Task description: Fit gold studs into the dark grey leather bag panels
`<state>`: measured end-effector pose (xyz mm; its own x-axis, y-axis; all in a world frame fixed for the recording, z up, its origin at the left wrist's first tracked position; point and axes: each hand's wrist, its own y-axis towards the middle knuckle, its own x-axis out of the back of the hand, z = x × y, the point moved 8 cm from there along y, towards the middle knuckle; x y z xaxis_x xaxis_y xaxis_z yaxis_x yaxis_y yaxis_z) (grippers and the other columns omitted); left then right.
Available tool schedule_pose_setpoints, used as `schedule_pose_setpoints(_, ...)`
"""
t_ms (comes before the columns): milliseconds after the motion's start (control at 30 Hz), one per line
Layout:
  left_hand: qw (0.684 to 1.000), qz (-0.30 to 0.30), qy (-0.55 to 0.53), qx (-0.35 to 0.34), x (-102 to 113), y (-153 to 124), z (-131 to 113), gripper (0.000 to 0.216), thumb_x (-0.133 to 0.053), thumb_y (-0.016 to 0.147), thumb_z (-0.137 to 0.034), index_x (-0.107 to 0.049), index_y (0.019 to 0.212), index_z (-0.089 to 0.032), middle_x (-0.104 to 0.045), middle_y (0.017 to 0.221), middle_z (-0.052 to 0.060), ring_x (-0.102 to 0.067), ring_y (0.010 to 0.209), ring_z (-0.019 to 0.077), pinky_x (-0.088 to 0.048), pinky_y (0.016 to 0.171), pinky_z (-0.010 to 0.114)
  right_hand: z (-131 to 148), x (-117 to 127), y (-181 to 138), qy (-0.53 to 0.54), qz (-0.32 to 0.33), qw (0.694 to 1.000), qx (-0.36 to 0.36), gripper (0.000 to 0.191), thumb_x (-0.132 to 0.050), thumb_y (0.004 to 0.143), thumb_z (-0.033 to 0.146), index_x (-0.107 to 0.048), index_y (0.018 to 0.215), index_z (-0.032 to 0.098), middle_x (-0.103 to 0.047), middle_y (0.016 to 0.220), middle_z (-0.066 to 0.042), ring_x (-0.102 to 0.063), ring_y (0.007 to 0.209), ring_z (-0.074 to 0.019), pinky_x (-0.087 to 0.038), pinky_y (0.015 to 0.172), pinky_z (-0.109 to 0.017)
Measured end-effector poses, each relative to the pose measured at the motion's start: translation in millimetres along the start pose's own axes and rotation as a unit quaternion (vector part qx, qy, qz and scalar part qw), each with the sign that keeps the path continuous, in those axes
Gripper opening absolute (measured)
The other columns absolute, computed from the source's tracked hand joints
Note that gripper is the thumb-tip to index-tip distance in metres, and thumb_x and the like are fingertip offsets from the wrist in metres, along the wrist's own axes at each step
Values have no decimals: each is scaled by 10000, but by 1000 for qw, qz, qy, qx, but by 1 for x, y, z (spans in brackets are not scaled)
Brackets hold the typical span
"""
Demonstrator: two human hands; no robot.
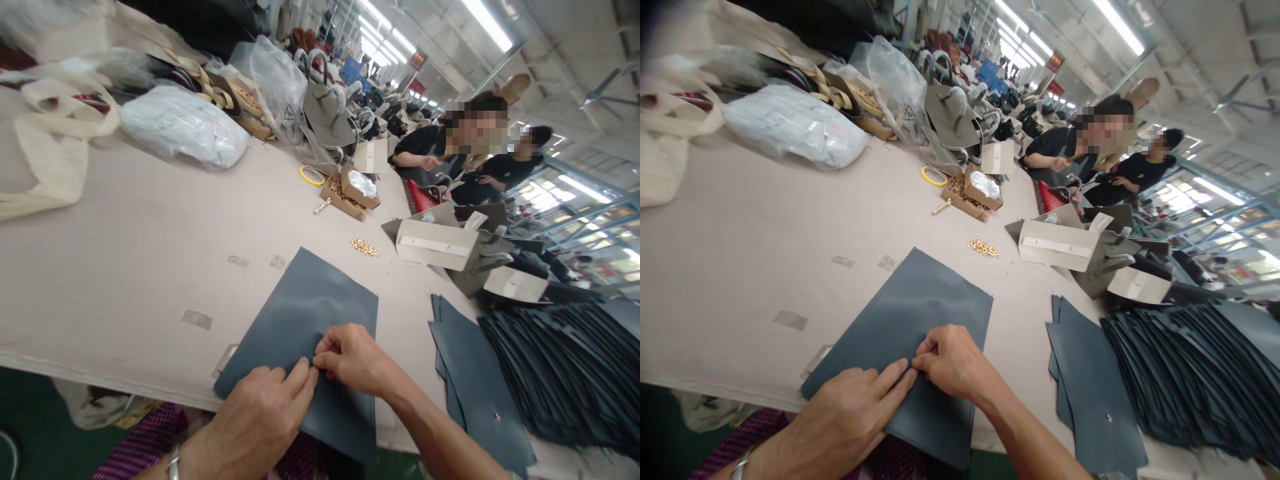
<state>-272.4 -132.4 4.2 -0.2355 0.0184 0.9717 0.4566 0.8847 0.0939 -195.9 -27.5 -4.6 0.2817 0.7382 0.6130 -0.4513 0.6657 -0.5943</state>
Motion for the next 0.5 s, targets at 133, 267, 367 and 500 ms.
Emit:
schedule_pose_setpoints(133,1000,-17,-3,-4,-7,-3,-1,408,-396,877,-155,-491,1273,-153,-643,1098,66,-592,674,193,-496,559,357,-7,-6,6,31,55,997,-51,105,-604,691,258,-645,692,162,-613,546,8,-602,535,-121,-403,459,-188)
schedule_pose_setpoints(267,1000,-31,4,-2,-4,-2,0,445,-417,834,-112,-503,1268,-157,-642,1148,68,-595,653,188,-511,544,357,0,-5,11,-2,85,996,-36,84,-599,692,228,-625,665,153,-597,521,9,-600,533,-114,-373,441,-172)
schedule_pose_setpoints(367,1000,-20,10,-8,1,1,0,479,-420,813,-88,-516,1277,-154,-644,1166,79,-616,667,192,-537,545,363,7,-1,14,-44,79,996,-28,65,-612,687,207,-619,648,156,-598,515,13,-591,533,-106,-336,433,-171)
schedule_pose_setpoints(500,1000,10,-15,-6,-13,-6,3,575,-383,757,-33,-538,1291,-177,-639,1208,103,-661,747,223,-589,626,417,11,-1,10,-51,65,996,-29,55,-662,689,206,-646,723,165,-621,577,20,-605,571,-113,-368,464,-183)
